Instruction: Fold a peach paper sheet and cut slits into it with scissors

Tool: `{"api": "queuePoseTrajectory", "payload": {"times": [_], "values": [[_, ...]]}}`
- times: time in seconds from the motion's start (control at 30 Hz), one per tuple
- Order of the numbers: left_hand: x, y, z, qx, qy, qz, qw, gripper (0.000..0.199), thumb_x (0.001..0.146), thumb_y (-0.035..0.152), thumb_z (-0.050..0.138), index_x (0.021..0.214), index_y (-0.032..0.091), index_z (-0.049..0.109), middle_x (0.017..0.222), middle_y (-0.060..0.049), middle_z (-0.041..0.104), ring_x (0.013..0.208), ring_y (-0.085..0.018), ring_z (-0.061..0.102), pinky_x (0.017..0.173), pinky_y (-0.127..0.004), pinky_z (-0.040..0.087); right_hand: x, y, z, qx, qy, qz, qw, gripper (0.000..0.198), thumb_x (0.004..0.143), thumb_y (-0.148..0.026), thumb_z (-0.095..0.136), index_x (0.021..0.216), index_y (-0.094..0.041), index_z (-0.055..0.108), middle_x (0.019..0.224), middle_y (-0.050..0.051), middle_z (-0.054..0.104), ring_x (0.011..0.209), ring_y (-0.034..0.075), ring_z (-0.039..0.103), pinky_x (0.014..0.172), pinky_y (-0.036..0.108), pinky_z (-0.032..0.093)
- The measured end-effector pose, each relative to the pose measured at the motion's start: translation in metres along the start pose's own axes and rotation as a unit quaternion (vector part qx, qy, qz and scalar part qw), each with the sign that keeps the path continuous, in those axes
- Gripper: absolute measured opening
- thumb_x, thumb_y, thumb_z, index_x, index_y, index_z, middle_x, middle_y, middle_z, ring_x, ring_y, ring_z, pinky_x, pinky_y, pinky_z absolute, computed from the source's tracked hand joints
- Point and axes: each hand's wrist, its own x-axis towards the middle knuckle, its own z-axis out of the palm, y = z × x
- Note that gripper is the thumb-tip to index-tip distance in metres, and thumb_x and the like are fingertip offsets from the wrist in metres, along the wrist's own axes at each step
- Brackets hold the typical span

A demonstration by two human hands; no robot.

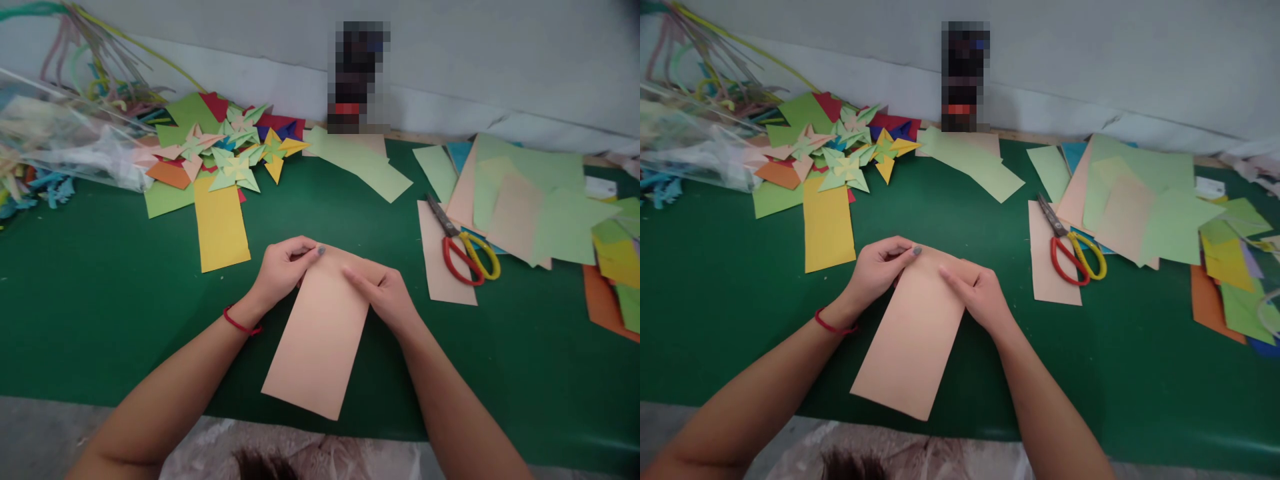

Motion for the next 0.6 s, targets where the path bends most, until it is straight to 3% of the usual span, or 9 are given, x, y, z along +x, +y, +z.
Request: {"api": "queuePoseTrajectory", "payload": {"times": [0.17, 0.6], "values": [[-0.0009, 0.0030, -0.0008, 0.005, -0.012, -0.018, 1.000, 0.020, 0.081, 0.034, 0.057, 0.079, 0.016, 0.066, 0.054, 0.002, 0.053, 0.043, -0.006, 0.038, 0.040, -0.018, 0.029, 0.0005, 0.0023, -0.0004, -0.012, 0.006, -0.009, 1.000, 0.025, 0.075, -0.041, 0.065, 0.085, -0.019, 0.071, 0.086, 0.006, 0.070, 0.075, 0.022, 0.063, 0.057, 0.029, 0.048], [-0.0001, 0.0027, -0.0004, -0.017, -0.013, -0.018, 1.000, 0.019, 0.081, 0.033, 0.057, 0.076, 0.016, 0.064, 0.052, 0.003, 0.050, 0.042, -0.006, 0.037, 0.038, -0.018, 0.027, 0.0005, 0.0039, -0.0004, -0.007, 0.010, 0.002, 1.000, 0.025, 0.074, -0.041, 0.067, 0.085, -0.019, 0.071, 0.082, 0.006, 0.069, 0.072, 0.021, 0.062, 0.055, 0.028, 0.046]]}}
